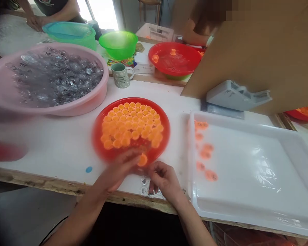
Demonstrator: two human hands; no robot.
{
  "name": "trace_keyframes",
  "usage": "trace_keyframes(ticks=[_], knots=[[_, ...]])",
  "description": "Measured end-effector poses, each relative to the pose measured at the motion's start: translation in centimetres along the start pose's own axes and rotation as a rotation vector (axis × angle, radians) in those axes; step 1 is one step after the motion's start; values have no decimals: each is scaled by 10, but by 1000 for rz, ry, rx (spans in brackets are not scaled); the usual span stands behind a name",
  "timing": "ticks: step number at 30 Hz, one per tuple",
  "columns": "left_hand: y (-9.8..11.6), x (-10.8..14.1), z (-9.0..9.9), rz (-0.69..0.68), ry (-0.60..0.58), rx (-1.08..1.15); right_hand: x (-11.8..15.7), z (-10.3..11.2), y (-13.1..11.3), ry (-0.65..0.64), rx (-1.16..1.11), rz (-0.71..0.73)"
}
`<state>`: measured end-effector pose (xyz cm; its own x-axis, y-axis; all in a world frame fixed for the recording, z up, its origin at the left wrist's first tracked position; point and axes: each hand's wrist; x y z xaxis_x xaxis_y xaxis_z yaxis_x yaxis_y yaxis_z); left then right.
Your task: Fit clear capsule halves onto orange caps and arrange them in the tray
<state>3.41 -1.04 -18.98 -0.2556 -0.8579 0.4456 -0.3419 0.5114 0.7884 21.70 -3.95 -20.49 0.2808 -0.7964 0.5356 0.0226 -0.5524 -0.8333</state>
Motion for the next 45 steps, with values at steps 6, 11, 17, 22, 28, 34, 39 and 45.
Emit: trace_keyframes(ticks=[6, 11, 17, 22, 28, 34, 39, 45], knots=[[-4, -1, -15, 1, 90, -18, -10, 0, 3, 126, -94, -2], [-6, 1, -17, 30, 93, -7, 0, -2, 9, 280, 81, -7], [-5, 1, -19, 17, 57, -60, 12, 5, -2, 245, 207, 157], [-5, 4, -22, 9, 12, -70, 2, 10, -13, 211, 226, 216], [-13, 6, -27, 6, -51, -131, 1, 5, -13, 293, 346, 273], [-10, 13, -33, -147, -34, -353, 11, -3, -9, 437, 496, 449], [-12, 21, -34, -253, -29, -321, 21, -8, -14, 456, 398, 435], [-10, 22, -35, -323, -15, -334, 31, -9, -17, 540, 580, 655]])
Point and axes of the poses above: each hand's wrist, its own x-axis away from the middle knuckle, its own z-axis out of the back of the hand, y = z × x, and after that the axes turned 4 degrees about -z, right-handed
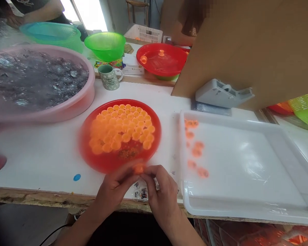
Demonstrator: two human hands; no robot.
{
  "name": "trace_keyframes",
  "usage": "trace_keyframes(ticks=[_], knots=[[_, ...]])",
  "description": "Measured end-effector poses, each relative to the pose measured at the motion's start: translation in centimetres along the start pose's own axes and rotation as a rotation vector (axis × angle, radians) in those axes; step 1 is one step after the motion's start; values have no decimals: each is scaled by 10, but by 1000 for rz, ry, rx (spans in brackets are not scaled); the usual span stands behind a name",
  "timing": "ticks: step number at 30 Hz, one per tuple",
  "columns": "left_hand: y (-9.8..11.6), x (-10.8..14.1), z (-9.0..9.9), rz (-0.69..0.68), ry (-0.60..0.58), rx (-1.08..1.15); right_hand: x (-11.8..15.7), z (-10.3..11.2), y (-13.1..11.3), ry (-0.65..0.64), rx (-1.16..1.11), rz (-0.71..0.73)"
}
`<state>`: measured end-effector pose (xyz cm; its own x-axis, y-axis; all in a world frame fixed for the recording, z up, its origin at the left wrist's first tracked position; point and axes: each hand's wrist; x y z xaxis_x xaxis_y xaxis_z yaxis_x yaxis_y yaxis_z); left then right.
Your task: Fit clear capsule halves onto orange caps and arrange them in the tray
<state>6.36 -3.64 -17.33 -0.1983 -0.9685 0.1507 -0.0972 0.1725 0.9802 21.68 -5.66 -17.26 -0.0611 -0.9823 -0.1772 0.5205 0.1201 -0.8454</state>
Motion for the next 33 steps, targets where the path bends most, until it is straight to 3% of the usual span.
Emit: trace_keyframes(ticks=[4, 15, 30, 33], knots=[[5, 1, -1, -38, -13, -49, 0, 2, 0, 51, 69, 94], [1, 6, -8, -58, 81, 46, 3, -3, 0, 45, -35, 98], [-1, -4, -5, -96, 52, 36, 1, -3, 3, 9, -43, 110], [-3, -2, -5, -117, 61, 4, 1, -2, 2, 63, -47, 98]])
Point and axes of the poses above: each hand's wrist, its own x-axis away from the middle knuckle, its own z-axis out of the back of the hand, y = z × x, and after that the axes turned 4 degrees about -z, right-handed
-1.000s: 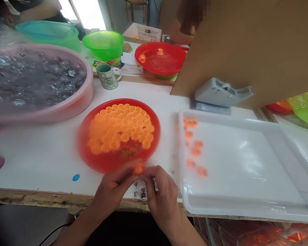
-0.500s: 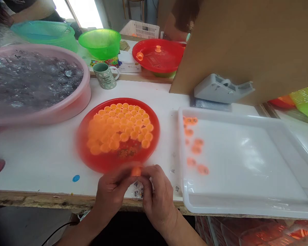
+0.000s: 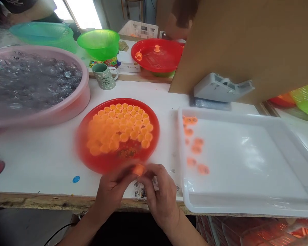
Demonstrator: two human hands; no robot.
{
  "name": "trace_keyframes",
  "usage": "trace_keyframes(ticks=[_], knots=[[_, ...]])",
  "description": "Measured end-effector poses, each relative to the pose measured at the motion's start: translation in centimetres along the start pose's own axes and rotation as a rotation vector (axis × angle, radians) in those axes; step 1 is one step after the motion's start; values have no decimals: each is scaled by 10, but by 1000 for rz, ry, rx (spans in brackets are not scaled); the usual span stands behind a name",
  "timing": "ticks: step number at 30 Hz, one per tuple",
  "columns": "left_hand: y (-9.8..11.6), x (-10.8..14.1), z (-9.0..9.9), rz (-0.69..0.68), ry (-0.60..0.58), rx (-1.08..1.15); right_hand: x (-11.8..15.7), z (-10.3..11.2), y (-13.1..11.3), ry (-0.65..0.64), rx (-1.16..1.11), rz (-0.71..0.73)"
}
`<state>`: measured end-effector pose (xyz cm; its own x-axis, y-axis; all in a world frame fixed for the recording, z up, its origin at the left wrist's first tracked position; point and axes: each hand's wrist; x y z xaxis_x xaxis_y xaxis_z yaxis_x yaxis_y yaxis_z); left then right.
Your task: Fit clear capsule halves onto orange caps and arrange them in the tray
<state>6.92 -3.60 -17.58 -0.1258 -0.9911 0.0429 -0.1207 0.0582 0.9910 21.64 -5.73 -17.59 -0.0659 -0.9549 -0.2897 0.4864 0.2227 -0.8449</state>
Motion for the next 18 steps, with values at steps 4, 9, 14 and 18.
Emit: trace_keyframes(ticks=[4, 9, 14, 18], knots=[[-1, 4, -1, -91, -22, -83, 3, 3, 1, 60, 16, 64], [2, 5, -2, -240, -54, -274, 8, 6, 2, 73, 40, 129], [2, 7, -1, -308, -61, -389, 4, 7, -1, 13, 104, 147], [2, 9, -2, -212, -2, -345, 1, 3, -3, -10, 74, 67]])
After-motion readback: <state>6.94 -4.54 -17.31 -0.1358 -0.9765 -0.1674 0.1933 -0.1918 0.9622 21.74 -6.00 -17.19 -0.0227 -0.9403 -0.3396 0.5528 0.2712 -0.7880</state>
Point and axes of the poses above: each hand's wrist, its own x-axis away from the middle knuckle, its own z-axis out of the back of the hand, y = z × x, and after that the axes turned 4 degrees about -z, right-handed
